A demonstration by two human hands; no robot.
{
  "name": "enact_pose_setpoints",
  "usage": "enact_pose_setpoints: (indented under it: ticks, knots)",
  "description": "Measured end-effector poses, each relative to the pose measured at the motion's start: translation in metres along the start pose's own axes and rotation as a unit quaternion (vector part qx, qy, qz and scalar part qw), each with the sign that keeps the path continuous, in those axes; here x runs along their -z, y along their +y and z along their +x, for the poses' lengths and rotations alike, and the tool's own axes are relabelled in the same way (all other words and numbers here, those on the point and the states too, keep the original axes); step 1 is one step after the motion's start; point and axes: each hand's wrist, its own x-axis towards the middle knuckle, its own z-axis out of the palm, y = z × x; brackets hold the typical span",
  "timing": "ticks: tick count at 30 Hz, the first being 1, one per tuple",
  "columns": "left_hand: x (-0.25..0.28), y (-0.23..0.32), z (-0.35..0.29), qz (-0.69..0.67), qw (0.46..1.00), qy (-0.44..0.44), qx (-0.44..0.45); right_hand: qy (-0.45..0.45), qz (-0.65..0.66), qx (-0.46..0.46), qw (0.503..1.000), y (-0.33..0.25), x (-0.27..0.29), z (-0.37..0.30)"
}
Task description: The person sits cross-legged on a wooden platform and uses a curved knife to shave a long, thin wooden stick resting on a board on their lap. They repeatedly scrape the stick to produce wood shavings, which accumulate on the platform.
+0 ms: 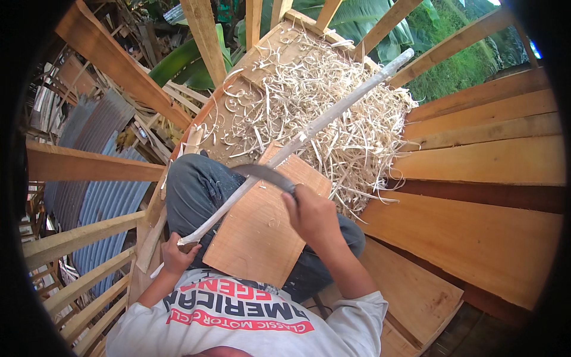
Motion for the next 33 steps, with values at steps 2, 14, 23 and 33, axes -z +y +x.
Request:
enact_pose_setpoints:
  ticks: [2,14,23,33]
  knots:
    - [0.0,0.0,-0.003,0.006,1.0,0.001,0.003,0.074,0.05,-0.17,0.981,0.023,0.013,0.017]
    - [0.001,0.0,0.002,0.004,1.0,0.001,-0.005,0.016,-0.086,0.03,0.996,0.01,0.0,0.001]
    - [0.002,0.001,0.0,-0.023,1.0,-0.003,-0.011,0.002,-0.121,0.013,0.993,0.003,-0.005,0.008]
    - [0.003,0.002,0.001,-0.019,1.0,-0.014,0.01,0.021,-0.119,-0.171,0.978,0.034,0.014,0.039]
